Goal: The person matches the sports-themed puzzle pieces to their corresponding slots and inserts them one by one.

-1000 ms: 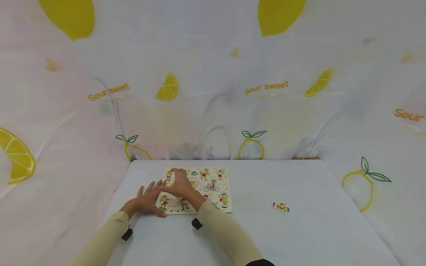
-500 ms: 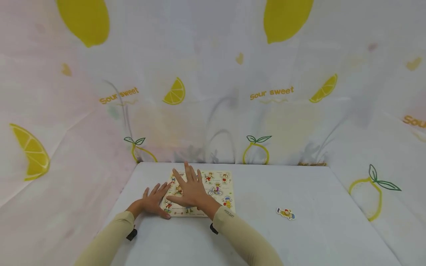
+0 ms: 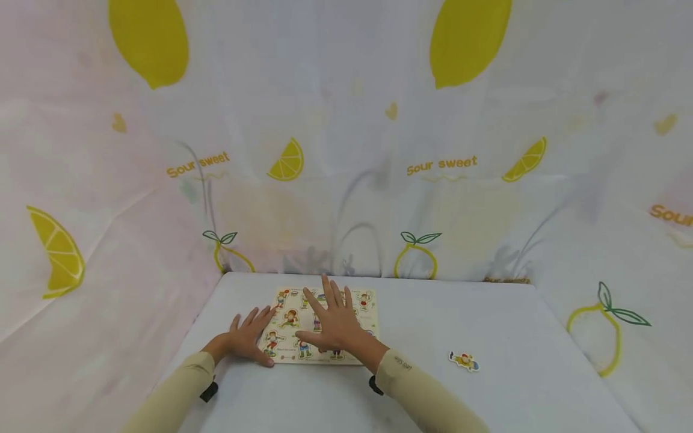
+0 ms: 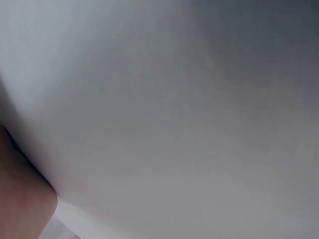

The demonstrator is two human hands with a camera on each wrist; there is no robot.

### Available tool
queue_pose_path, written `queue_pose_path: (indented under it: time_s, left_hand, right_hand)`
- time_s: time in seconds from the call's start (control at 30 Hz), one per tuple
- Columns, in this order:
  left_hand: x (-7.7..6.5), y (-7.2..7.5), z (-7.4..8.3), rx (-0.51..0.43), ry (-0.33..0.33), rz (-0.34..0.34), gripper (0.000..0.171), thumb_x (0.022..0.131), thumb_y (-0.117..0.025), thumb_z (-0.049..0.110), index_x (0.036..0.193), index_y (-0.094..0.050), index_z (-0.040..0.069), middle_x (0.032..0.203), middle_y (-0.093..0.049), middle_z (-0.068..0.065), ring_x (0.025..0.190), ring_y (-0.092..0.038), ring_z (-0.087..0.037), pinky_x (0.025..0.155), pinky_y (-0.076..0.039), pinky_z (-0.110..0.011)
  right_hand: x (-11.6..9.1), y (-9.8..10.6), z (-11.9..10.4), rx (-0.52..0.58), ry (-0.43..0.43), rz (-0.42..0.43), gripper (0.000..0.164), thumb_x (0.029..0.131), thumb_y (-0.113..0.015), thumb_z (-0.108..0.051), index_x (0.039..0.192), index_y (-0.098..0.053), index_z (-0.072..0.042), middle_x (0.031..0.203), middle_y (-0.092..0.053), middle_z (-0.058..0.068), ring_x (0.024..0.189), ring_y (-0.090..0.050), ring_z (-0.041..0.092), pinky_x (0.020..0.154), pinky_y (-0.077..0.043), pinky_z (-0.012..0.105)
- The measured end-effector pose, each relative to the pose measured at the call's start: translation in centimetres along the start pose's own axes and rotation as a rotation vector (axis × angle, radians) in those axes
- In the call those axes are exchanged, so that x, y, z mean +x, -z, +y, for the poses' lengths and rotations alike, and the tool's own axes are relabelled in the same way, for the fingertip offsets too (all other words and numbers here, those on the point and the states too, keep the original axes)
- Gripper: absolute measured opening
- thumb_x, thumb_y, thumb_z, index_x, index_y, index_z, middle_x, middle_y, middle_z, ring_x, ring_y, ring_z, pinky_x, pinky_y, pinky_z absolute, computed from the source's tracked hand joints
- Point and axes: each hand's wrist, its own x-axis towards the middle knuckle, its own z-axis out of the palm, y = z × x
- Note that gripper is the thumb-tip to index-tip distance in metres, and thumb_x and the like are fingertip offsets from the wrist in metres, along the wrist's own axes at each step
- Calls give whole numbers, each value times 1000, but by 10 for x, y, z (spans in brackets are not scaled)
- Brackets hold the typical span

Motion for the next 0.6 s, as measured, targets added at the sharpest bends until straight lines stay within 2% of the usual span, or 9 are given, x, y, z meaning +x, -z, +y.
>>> queue_pose_path:
  time_s: [0.1,0.3,0.43,0.6]
  left_hand:
    - [0,-2,-4,9,-8,1,143,55,-76,80,160,-5,13,167,-3,-15,152,4,-44,112,13,-72]
    - [3,-14,-10,9,1,6,145,51,-78,80,160,-9,13,167,-6,-14,152,1,-43,113,10,-71]
    - [4,-11,-13,37,10,53,143,52,-80,77,160,-12,13,168,-9,-11,153,-1,-41,114,7,-70]
    - [2,-6,-9,15,-32,45,142,54,-79,77,160,-11,11,167,-8,-16,152,0,-45,112,10,-73]
  right_hand:
    - [-9,2,7,39,19,21,91,88,-49,-73,160,-15,-29,167,7,15,154,-9,35,119,-10,65]
    - [-32,-3,24,43,14,-13,90,89,-50,-71,160,-17,-27,166,7,18,152,-13,38,117,-12,68]
    - [-33,-2,31,40,14,27,89,89,-51,-70,159,-19,-25,166,4,18,151,-16,39,117,-14,66]
    - [-39,-5,38,9,-10,47,89,89,-51,-70,159,-20,-26,166,0,20,150,-20,38,117,-16,65]
